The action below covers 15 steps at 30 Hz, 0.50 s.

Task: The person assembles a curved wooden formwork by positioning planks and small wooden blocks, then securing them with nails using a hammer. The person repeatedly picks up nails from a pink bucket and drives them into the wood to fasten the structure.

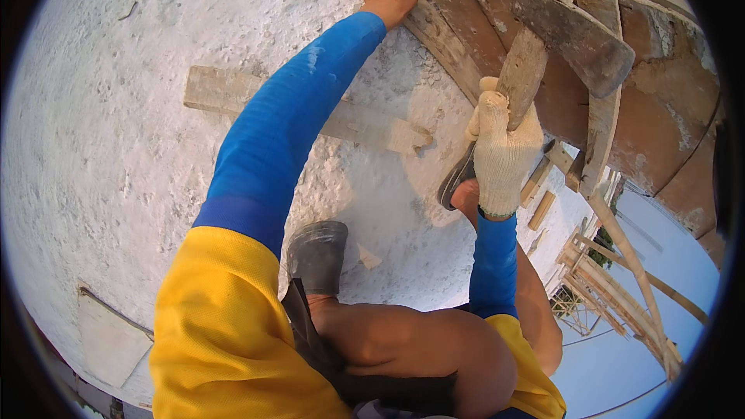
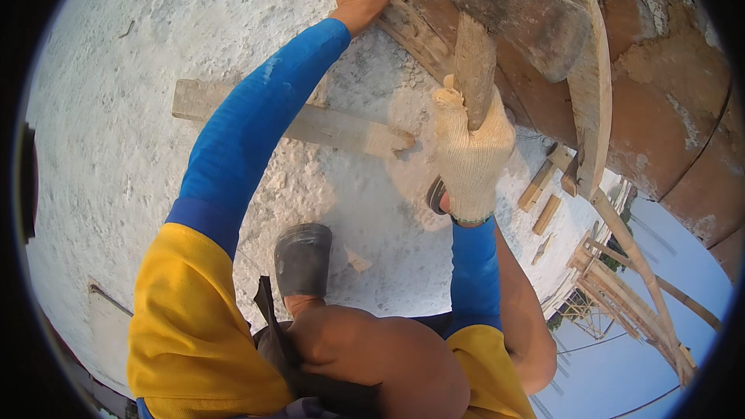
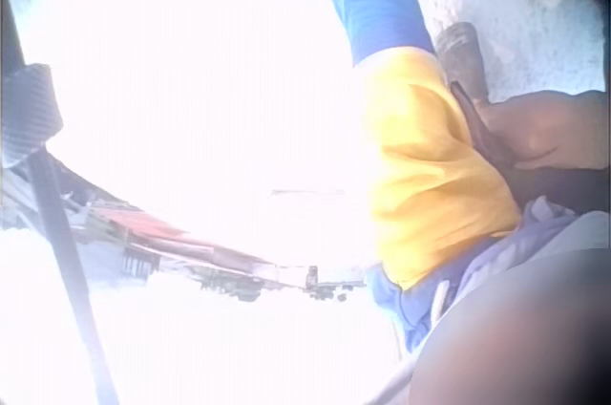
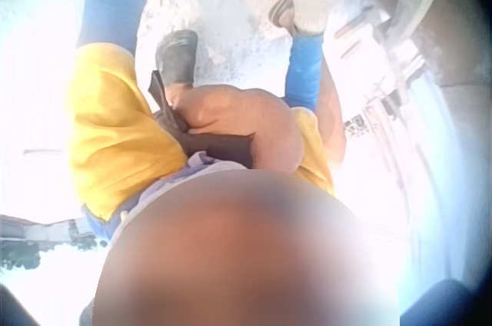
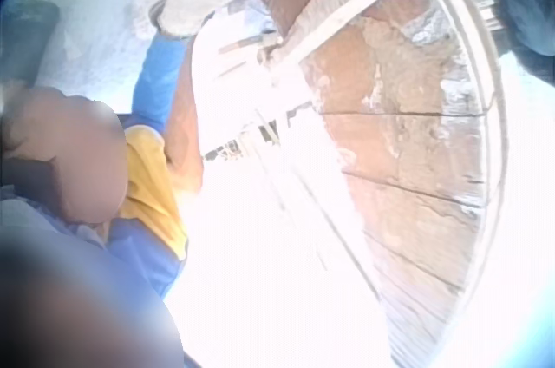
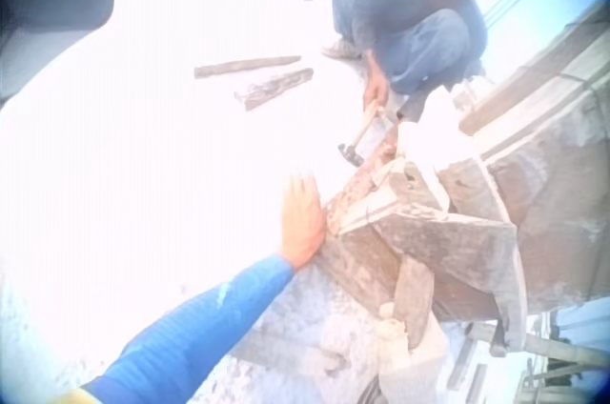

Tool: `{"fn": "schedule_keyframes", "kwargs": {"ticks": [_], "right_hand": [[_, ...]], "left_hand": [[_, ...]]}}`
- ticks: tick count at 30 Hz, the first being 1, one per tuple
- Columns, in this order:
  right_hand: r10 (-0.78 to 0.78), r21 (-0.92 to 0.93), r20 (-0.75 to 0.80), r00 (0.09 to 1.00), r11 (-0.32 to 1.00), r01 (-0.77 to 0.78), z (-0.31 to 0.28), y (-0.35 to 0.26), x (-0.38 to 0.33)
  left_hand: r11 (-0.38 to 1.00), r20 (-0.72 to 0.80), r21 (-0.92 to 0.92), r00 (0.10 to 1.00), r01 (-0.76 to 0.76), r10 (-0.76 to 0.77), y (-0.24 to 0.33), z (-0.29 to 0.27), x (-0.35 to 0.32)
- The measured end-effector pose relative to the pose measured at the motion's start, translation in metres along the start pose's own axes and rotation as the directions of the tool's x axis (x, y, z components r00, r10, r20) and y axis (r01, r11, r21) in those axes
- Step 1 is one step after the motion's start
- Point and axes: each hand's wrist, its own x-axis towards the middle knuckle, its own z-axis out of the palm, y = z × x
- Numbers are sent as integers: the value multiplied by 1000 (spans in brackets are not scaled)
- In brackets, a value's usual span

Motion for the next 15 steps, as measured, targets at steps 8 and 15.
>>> {"fn": "schedule_keyframes", "kwargs": {"ticks": [8, 15], "right_hand": [[397, -325, 204, 895, 890, -321, 3, 34, 10], [-196, -142, -76, 978, 973, 184, -3, 19, 8]], "left_hand": [[1000, -59, -1, 998, -31, 31, 0, -5, 7], [997, 21, -51, 998, 56, -55, 1, 1, 2]]}}
